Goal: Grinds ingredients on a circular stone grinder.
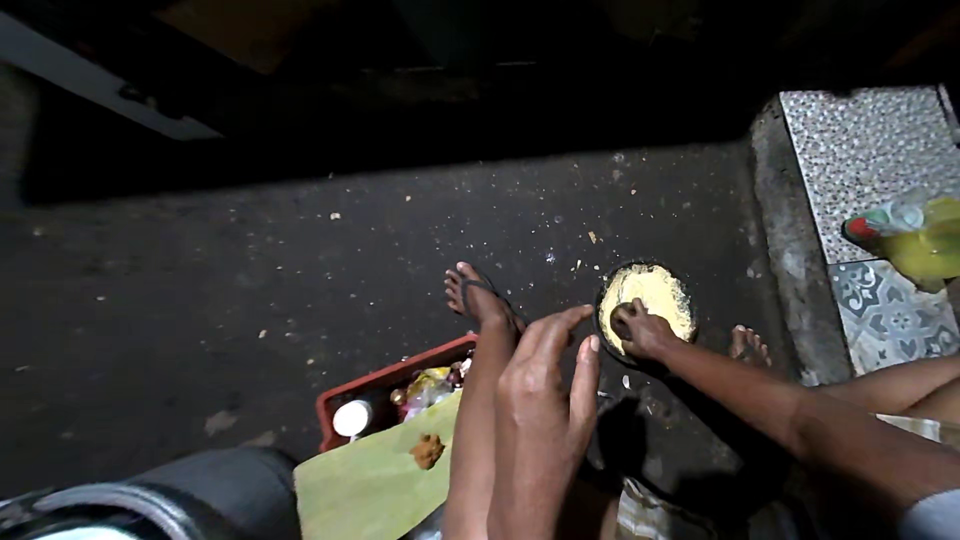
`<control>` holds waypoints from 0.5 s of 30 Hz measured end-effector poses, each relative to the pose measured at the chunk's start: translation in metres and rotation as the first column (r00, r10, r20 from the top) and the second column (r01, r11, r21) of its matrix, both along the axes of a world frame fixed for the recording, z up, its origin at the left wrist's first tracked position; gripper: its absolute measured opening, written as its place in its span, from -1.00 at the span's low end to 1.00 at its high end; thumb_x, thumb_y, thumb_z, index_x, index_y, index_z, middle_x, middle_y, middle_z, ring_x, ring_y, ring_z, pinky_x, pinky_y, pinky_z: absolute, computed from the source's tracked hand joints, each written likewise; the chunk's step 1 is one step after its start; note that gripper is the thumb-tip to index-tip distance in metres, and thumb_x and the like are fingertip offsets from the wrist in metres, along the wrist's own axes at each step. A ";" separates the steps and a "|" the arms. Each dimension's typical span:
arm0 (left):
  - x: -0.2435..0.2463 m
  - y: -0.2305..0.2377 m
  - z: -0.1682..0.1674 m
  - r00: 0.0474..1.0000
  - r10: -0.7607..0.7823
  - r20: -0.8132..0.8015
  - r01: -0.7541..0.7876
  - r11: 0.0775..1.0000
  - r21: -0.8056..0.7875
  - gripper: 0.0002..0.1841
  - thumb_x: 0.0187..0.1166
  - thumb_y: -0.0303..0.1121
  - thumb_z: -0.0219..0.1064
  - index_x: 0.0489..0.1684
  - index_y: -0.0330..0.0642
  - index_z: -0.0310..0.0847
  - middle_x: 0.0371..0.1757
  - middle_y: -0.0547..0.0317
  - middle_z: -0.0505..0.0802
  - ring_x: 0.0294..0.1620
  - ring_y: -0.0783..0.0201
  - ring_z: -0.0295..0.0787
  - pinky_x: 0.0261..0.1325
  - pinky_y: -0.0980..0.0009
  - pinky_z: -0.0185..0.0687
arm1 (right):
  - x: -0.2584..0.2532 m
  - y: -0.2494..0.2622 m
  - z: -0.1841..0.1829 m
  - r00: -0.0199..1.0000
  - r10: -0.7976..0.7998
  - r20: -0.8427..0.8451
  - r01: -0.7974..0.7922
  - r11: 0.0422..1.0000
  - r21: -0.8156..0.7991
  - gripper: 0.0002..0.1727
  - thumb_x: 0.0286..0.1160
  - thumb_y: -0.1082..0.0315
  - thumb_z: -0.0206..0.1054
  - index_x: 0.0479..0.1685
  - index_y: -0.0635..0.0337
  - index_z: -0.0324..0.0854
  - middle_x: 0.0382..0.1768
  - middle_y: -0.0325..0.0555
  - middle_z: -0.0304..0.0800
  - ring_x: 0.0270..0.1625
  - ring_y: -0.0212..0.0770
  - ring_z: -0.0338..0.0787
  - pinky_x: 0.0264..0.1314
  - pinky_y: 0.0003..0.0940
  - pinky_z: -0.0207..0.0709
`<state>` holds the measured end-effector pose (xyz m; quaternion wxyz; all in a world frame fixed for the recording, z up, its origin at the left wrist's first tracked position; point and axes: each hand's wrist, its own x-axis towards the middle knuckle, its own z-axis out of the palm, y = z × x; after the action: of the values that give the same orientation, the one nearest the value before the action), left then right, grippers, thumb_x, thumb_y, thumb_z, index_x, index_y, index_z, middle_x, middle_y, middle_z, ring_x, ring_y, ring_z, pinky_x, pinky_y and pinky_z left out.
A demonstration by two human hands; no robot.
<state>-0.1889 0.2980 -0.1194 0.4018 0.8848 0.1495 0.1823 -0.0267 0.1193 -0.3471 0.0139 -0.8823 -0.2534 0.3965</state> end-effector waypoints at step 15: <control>-0.012 0.000 0.000 0.998 0.040 0.055 -0.036 0.996 -0.079 -0.72 0.66 -0.29 0.26 0.16 -0.21 0.77 0.03 0.18 0.88 0.02 0.49 0.82 0.13 0.51 0.77 | 0.007 -0.020 0.001 0.998 0.022 0.066 -0.019 0.999 -0.050 -0.29 0.48 0.02 0.44 0.70 -0.17 0.41 0.76 0.25 0.21 0.14 0.38 0.78 0.14 0.34 0.65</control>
<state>-0.2012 0.2984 -0.1193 0.4366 0.8599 0.1620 0.2089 -0.0201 0.0988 -0.3465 -0.0201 -0.8924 -0.2529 0.3731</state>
